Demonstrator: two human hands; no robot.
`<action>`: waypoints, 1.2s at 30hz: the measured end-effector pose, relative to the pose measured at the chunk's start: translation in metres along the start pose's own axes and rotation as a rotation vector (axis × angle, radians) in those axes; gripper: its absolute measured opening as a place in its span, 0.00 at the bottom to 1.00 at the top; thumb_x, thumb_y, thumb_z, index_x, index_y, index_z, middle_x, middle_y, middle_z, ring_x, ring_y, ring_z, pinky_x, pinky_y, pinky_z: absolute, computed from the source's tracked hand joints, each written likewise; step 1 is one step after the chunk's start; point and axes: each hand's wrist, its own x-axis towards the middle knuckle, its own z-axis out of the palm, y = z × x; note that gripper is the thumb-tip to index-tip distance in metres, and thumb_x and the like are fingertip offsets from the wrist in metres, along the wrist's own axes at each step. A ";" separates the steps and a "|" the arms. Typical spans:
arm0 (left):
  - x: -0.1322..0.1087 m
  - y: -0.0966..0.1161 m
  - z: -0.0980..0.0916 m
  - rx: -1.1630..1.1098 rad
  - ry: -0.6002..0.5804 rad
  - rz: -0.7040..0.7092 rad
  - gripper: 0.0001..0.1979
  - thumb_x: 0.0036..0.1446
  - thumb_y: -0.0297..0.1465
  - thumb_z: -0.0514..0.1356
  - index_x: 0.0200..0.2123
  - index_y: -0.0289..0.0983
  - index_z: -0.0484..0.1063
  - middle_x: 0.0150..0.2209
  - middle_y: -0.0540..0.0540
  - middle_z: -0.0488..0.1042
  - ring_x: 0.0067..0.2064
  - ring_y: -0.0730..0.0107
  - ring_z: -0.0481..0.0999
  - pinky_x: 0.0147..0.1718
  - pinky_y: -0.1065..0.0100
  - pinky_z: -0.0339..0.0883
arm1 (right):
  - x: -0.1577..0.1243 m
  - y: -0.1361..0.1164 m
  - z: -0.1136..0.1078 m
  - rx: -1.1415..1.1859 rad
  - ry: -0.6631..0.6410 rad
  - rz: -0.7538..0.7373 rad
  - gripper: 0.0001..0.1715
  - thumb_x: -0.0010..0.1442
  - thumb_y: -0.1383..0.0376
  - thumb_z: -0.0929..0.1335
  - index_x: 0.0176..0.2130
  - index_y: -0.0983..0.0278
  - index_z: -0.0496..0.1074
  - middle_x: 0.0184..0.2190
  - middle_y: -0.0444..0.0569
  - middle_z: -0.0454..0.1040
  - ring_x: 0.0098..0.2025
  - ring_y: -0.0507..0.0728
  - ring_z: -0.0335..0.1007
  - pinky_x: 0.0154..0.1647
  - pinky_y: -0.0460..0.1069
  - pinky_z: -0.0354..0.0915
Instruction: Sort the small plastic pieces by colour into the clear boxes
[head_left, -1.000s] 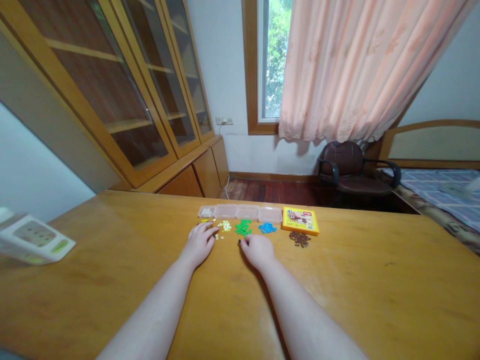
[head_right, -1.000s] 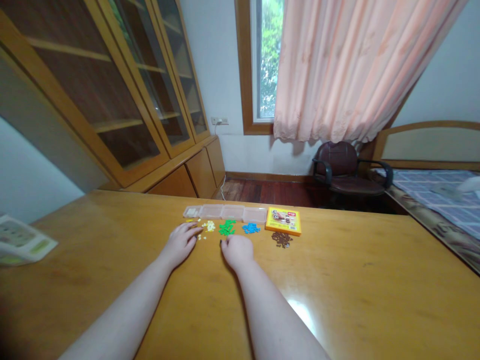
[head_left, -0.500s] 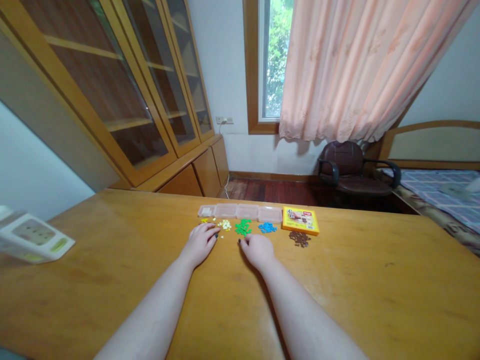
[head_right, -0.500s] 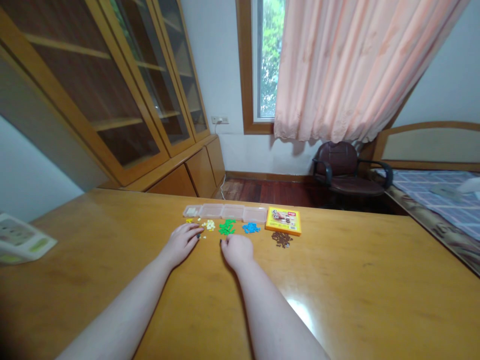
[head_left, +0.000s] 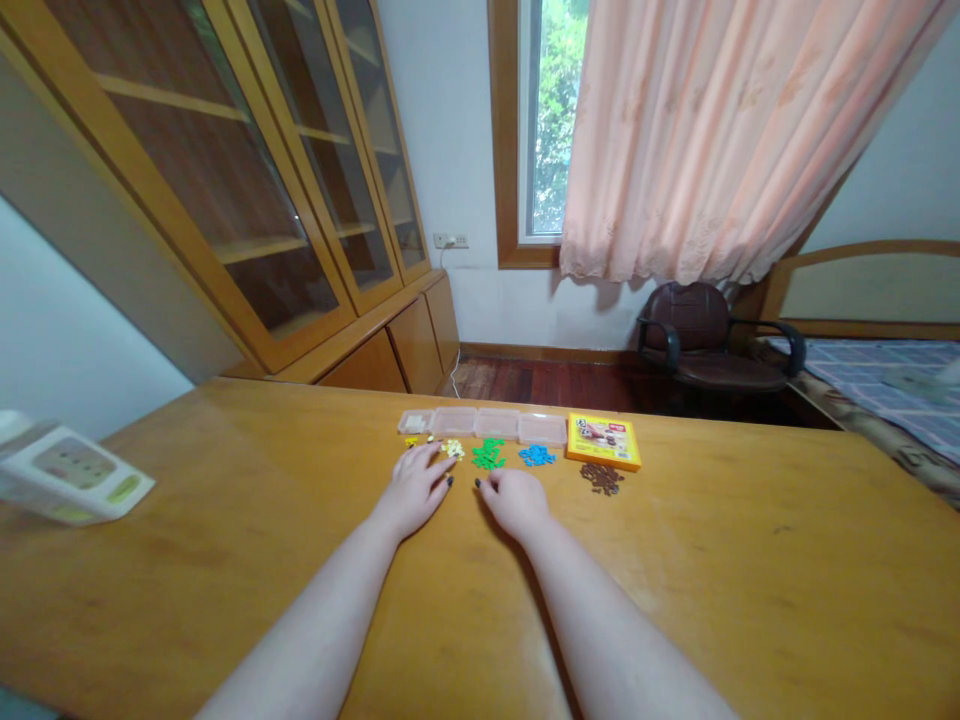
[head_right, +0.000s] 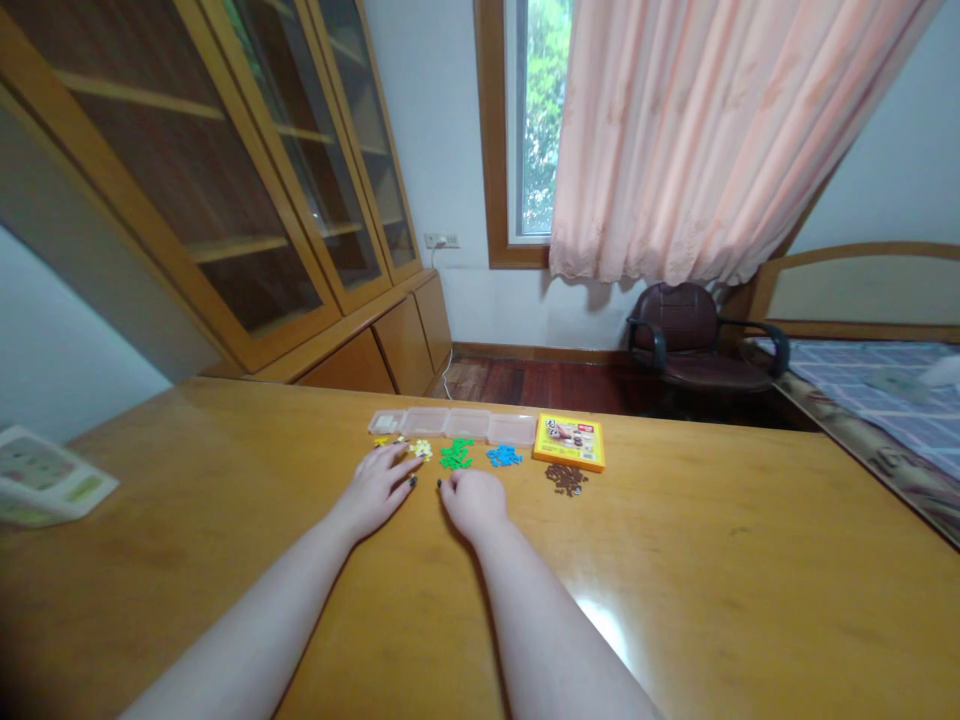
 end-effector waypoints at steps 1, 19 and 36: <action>0.000 0.002 0.000 -0.003 -0.009 0.020 0.19 0.59 0.36 0.51 0.52 0.45 0.68 0.58 0.43 0.62 0.59 0.55 0.58 0.58 0.52 0.51 | 0.000 0.000 0.000 -0.002 0.006 -0.005 0.22 0.62 0.54 0.58 0.32 0.60 0.75 0.32 0.49 0.78 0.34 0.55 0.72 0.32 0.46 0.58; -0.002 -0.002 0.004 -0.062 -0.031 -0.024 0.19 0.59 0.38 0.50 0.53 0.47 0.67 0.61 0.44 0.57 0.61 0.54 0.55 0.59 0.48 0.49 | 0.000 -0.003 -0.004 -0.019 -0.005 0.007 0.21 0.61 0.55 0.59 0.32 0.60 0.75 0.32 0.49 0.78 0.35 0.55 0.73 0.32 0.46 0.59; -0.014 -0.023 -0.004 -0.061 -0.171 -0.106 0.21 0.59 0.41 0.50 0.56 0.53 0.62 0.63 0.46 0.55 0.62 0.52 0.53 0.58 0.47 0.47 | 0.001 -0.001 -0.002 -0.015 -0.024 0.001 0.25 0.62 0.52 0.57 0.34 0.60 0.76 0.33 0.50 0.78 0.36 0.56 0.72 0.34 0.46 0.60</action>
